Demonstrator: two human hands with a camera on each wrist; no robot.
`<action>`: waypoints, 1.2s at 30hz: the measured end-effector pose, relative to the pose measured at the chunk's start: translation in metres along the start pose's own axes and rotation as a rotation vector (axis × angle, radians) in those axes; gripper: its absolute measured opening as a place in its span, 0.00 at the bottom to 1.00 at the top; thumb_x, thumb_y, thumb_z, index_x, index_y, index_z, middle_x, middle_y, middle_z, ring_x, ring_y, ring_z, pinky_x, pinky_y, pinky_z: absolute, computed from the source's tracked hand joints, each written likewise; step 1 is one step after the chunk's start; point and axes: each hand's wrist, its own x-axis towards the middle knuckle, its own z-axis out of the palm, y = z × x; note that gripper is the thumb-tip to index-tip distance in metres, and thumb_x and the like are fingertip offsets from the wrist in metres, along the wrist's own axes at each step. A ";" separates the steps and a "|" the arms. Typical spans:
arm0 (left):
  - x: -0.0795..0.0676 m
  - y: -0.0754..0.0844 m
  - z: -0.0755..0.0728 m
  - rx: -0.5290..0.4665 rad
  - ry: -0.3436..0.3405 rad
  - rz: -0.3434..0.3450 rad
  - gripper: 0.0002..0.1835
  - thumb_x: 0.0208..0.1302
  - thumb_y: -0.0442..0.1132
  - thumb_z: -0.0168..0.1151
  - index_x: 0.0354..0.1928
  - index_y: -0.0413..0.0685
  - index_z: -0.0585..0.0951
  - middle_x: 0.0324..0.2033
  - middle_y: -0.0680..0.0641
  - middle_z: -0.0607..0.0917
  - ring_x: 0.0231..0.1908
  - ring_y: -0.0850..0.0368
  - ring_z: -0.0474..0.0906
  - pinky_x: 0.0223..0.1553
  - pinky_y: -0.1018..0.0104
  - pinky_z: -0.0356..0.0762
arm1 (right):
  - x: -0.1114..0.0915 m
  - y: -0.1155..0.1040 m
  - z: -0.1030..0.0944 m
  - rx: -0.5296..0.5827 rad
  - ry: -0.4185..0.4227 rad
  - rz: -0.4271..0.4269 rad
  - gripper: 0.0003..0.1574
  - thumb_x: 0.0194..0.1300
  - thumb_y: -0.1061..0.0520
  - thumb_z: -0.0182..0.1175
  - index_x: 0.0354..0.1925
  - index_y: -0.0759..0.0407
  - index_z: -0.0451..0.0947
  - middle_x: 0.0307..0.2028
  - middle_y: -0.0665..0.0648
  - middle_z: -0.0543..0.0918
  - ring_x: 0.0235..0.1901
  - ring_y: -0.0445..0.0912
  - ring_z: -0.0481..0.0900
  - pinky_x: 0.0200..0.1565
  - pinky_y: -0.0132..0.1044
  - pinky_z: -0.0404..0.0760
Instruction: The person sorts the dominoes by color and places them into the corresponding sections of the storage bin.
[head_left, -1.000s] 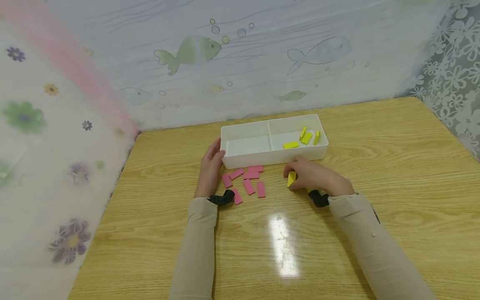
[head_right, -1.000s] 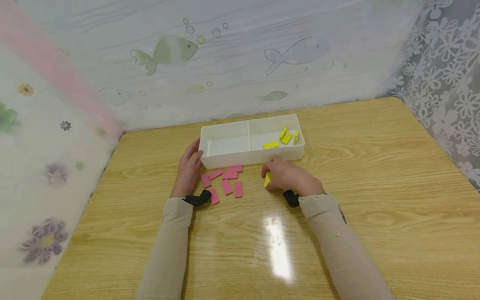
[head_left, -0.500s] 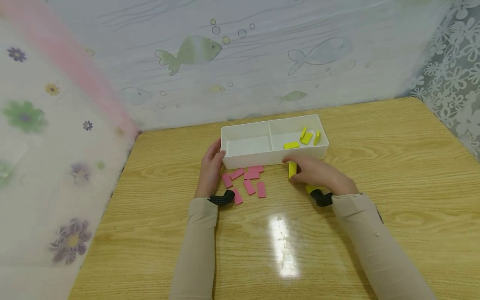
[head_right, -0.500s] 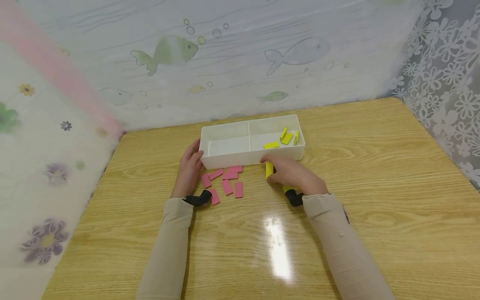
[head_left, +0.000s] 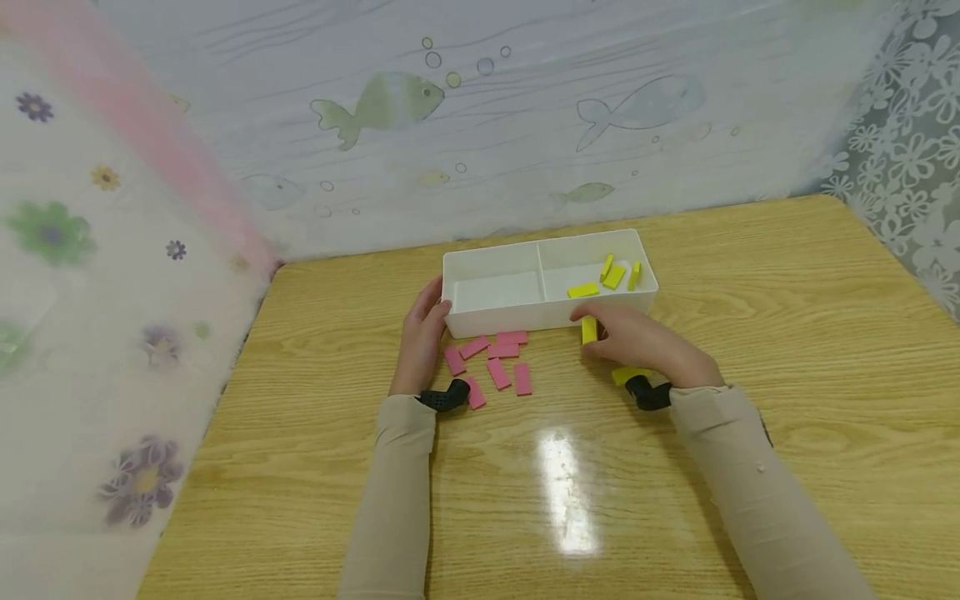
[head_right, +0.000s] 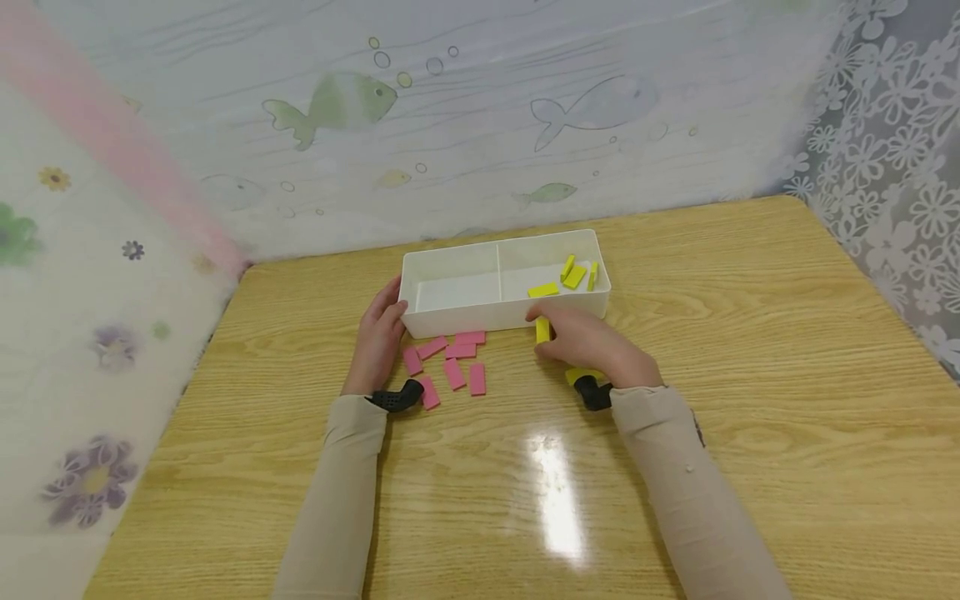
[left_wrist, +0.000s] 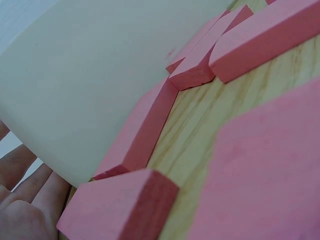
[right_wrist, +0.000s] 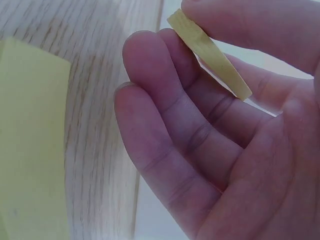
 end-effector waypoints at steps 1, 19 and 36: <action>0.000 0.000 0.000 0.000 0.002 0.000 0.24 0.66 0.39 0.45 0.64 0.53 0.62 0.63 0.47 0.62 0.62 0.49 0.57 0.58 0.58 0.58 | 0.000 0.000 0.000 -0.001 0.000 -0.003 0.27 0.56 0.59 0.59 0.55 0.61 0.67 0.26 0.53 0.71 0.26 0.45 0.67 0.29 0.37 0.68; 0.008 -0.022 -0.007 -0.025 0.023 0.015 0.24 0.66 0.41 0.48 0.64 0.54 0.62 0.63 0.49 0.62 0.61 0.54 0.59 0.58 0.58 0.58 | -0.004 0.004 -0.007 0.038 -0.003 -0.016 0.25 0.58 0.57 0.59 0.54 0.61 0.68 0.25 0.53 0.70 0.25 0.45 0.67 0.29 0.37 0.67; 0.000 -0.001 -0.001 -0.007 -0.007 0.013 0.24 0.66 0.39 0.46 0.65 0.53 0.61 0.62 0.47 0.62 0.61 0.49 0.57 0.58 0.57 0.58 | -0.009 0.007 -0.014 0.054 0.004 -0.009 0.22 0.64 0.57 0.51 0.57 0.57 0.68 0.23 0.57 0.73 0.21 0.45 0.69 0.26 0.38 0.70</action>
